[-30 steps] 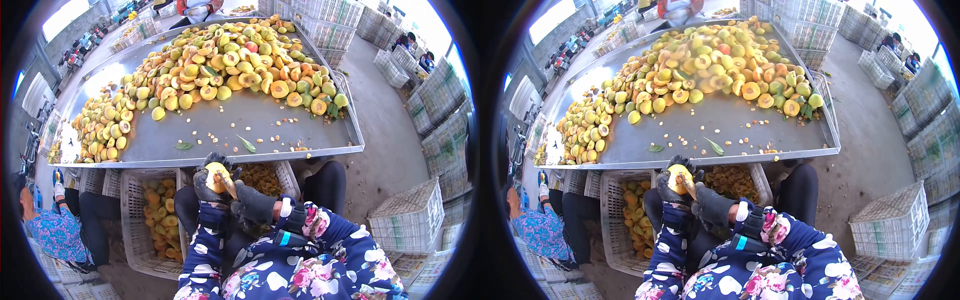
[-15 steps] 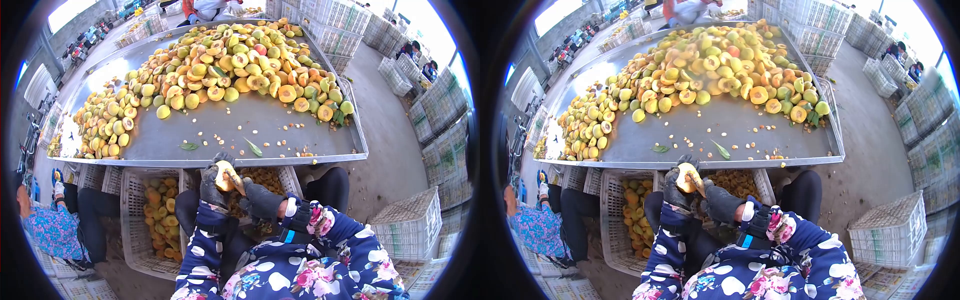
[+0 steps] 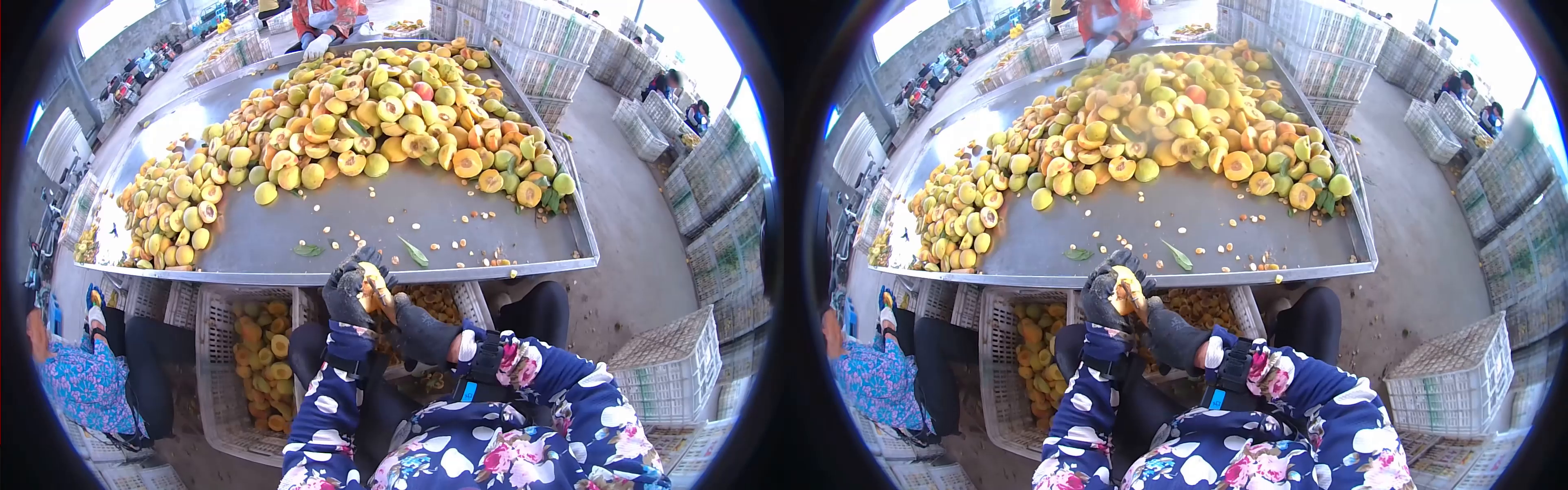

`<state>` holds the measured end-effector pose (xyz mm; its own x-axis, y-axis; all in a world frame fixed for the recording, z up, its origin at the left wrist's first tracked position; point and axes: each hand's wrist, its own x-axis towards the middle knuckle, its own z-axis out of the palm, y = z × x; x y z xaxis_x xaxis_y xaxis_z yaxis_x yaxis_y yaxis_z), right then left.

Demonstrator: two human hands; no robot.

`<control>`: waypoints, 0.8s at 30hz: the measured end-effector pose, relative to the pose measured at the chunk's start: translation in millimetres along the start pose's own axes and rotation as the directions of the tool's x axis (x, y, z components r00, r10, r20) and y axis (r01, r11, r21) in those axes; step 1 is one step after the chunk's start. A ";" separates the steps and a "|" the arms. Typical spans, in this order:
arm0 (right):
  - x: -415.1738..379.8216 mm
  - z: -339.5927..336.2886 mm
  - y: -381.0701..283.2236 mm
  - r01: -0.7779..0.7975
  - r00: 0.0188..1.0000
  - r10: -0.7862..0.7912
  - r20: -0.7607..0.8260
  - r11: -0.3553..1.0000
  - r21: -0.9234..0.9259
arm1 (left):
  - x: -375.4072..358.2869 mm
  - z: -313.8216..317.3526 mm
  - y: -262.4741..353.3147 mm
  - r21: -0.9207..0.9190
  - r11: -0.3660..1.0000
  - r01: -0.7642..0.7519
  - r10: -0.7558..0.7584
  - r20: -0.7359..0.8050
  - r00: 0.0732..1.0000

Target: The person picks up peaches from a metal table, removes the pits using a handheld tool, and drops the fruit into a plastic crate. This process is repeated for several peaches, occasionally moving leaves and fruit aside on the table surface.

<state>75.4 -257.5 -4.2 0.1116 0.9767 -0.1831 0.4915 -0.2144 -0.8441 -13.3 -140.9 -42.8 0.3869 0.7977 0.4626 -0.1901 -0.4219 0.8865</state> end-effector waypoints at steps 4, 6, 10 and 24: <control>0.7 -1.8 -15.8 -0.162 0.981 0.106 0.163 0.908 0.387 | -1.5 -13.5 -26.7 0.334 0.932 -0.141 0.144 0.016 0.989; 3.4 -4.8 -21.4 -0.250 0.957 0.130 0.259 0.819 0.517 | -1.2 -13.0 -13.6 0.362 0.921 -0.142 0.161 -0.025 0.987; 7.5 -8.0 -15.7 -0.221 0.960 0.124 0.252 0.886 0.408 | -0.4 -10.4 -18.2 0.293 0.956 -0.025 0.025 0.004 1.000; 9.5 -18.9 -35.7 -0.248 0.938 0.229 0.261 0.968 0.041 | -5.6 -16.1 -45.1 -0.785 0.380 0.489 -0.455 0.302 0.838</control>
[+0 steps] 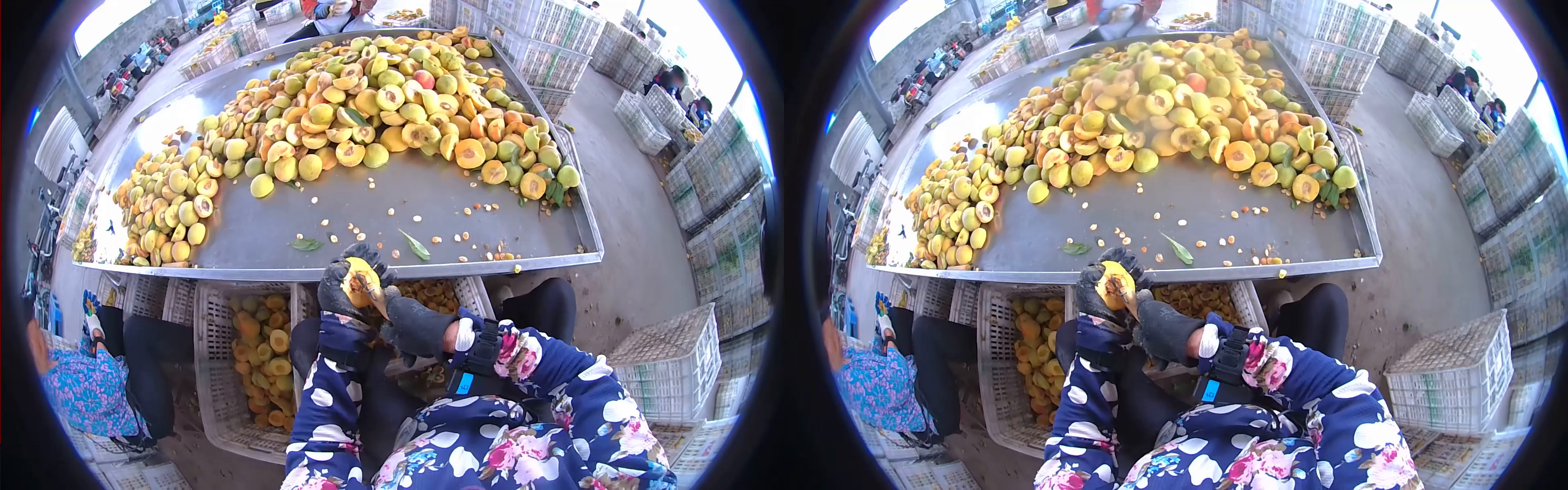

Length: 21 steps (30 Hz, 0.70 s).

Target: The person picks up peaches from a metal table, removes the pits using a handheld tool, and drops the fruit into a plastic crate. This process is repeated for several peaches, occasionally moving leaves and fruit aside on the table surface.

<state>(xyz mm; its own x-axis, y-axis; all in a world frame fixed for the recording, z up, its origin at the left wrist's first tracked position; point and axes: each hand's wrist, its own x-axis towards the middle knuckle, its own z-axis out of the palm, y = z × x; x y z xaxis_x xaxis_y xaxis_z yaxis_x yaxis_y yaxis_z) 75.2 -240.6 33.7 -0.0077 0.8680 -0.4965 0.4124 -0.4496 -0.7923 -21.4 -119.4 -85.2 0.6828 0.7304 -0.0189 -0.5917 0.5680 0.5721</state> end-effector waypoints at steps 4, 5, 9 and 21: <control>1.0 -0.6 3.1 0.068 0.995 -0.083 -0.063 0.976 -0.205 | -2.2 2.2 3.3 -0.138 0.988 0.068 -0.059 0.067 0.996; -3.2 -3.9 -3.0 0.038 0.998 -0.046 -0.050 0.987 -0.157 | -3.3 4.7 4.3 -0.099 0.993 0.068 -0.067 0.014 0.998; 6.0 -2.0 10.2 0.080 0.994 -0.099 -0.047 0.949 -0.306 | 0.7 -3.8 3.1 0.172 0.985 0.035 -0.027 -0.051 0.998; 28.8 20.1 22.6 0.200 0.923 -0.307 -0.233 0.899 -0.390 | -3.4 10.5 13.2 0.932 0.318 -0.174 0.418 0.027 0.908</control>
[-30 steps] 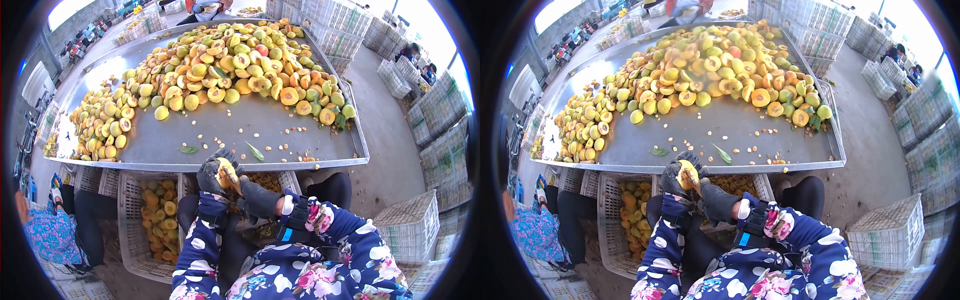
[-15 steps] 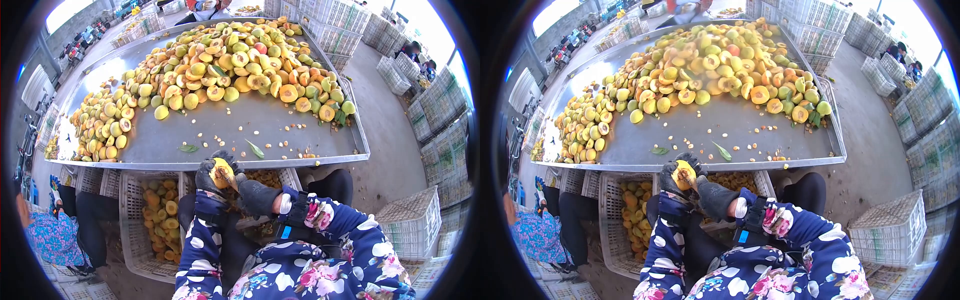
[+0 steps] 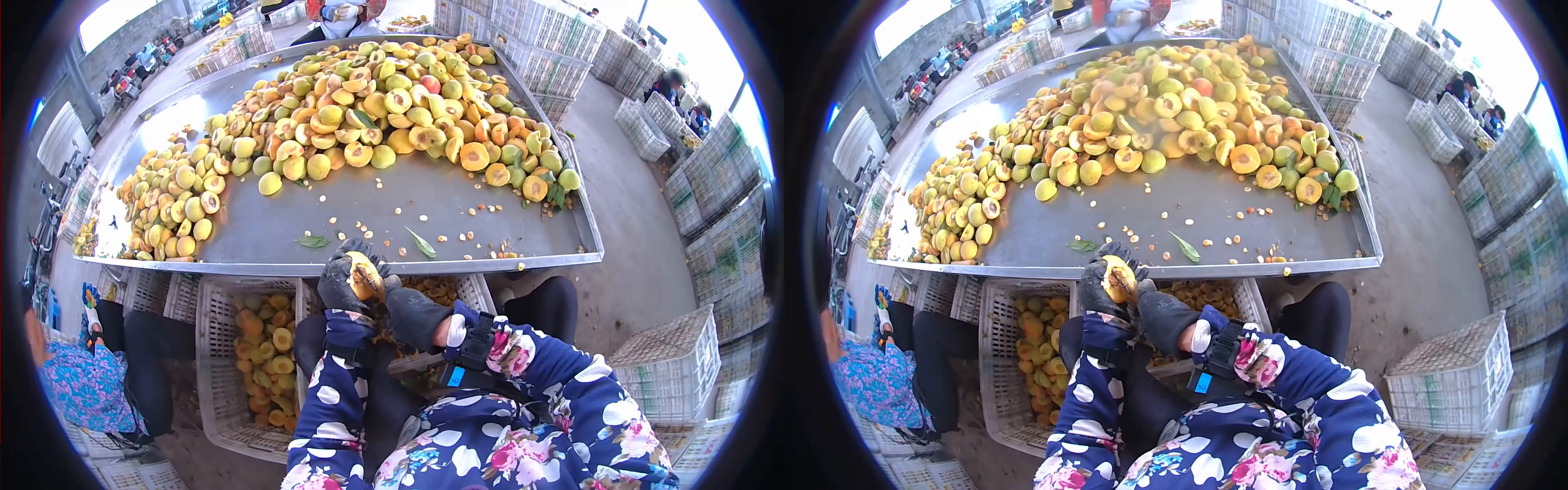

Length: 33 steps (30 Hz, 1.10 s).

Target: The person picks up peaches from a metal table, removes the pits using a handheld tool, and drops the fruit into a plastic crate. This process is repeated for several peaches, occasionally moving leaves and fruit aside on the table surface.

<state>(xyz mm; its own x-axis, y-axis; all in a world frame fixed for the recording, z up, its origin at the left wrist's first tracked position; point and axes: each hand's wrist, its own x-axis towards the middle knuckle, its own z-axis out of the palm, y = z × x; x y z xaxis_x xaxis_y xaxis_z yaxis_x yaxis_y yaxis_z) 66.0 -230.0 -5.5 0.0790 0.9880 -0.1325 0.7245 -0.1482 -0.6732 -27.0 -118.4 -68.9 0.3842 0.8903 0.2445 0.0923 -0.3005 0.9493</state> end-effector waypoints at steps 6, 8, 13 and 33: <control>11.9 8.6 6.0 -0.161 0.983 0.138 0.122 0.965 0.207 | 3.7 1.2 -12.7 -0.153 0.986 -0.065 0.060 -0.040 0.997; 17.0 20.0 16.6 -0.298 0.950 0.217 0.225 0.849 0.436 | 7.4 -5.4 -20.7 0.086 0.988 -0.129 0.128 0.022 0.992; 10.1 -21.8 -25.1 -0.592 0.802 0.337 0.494 0.565 0.575 | 9.5 -12.3 -14.3 0.182 0.940 -0.288 0.278 0.079 0.957; 8.7 -19.6 -35.1 -0.383 0.857 0.068 0.510 0.747 0.543 | 4.9 -39.9 2.5 0.346 0.921 -0.178 0.065 0.314 0.947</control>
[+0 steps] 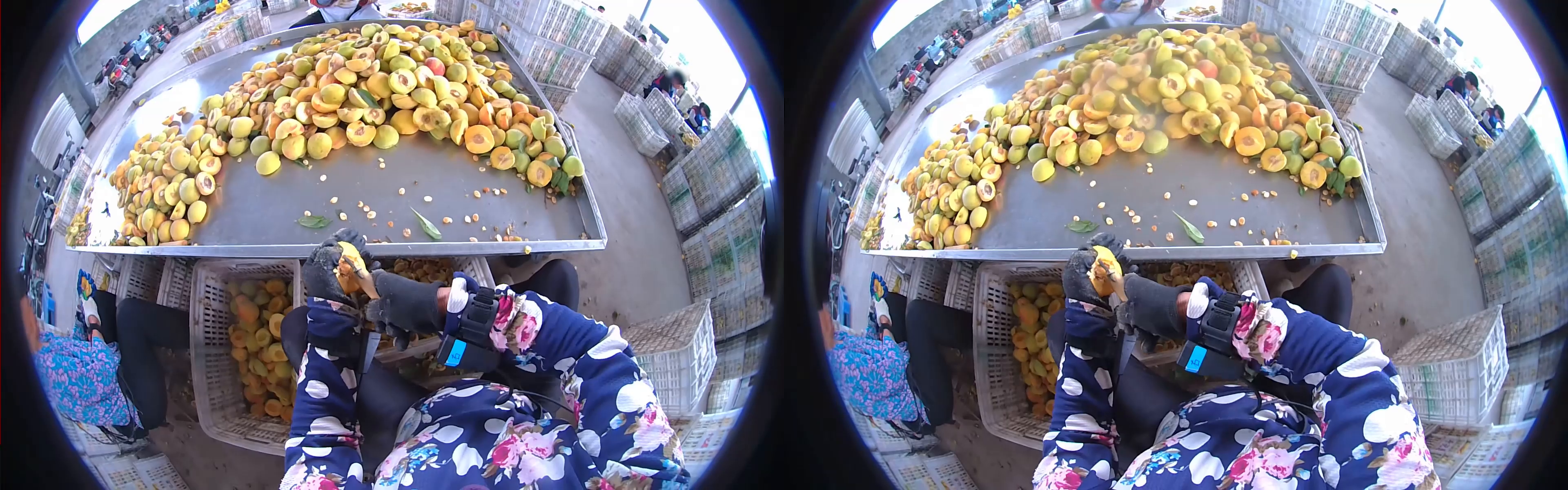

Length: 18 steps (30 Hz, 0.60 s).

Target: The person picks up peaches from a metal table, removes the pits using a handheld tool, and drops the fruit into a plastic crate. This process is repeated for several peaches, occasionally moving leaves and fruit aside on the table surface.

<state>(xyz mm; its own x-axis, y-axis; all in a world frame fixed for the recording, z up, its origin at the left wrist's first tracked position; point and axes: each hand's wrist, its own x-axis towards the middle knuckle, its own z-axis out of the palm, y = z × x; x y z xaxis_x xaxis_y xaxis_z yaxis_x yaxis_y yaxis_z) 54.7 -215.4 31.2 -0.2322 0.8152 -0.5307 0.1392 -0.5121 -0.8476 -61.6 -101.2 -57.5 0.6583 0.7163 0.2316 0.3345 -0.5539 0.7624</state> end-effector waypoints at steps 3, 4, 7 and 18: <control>3.4 1.2 3.3 0.031 0.999 -0.033 -0.038 0.998 -0.048 | -0.9 -2.5 3.3 0.052 0.998 -0.034 0.036 -0.049 0.998; 3.0 1.8 2.7 0.025 0.996 -0.034 -0.079 0.994 -0.110 | 0.0 -3.2 4.1 0.138 0.987 -0.079 0.086 -0.050 0.995; 14.2 0.2 14.8 0.063 0.979 -0.129 -0.161 0.929 -0.366 | 3.4 -6.2 5.9 0.389 0.898 -0.206 0.236 -0.028 0.971; 21.0 8.5 18.4 0.106 0.944 -0.266 -0.192 0.801 -0.589 | -7.2 3.1 11.2 -0.067 0.998 -0.018 -0.010 -0.404 0.915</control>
<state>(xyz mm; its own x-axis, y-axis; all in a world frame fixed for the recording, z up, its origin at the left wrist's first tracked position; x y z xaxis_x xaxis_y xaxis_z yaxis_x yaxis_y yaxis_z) 44.2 -210.0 4.5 -0.0713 0.9584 -0.2764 0.6535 -0.1645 -0.7388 -60.5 -113.8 -52.4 0.3262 0.8324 0.4480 0.2767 -0.5373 0.7967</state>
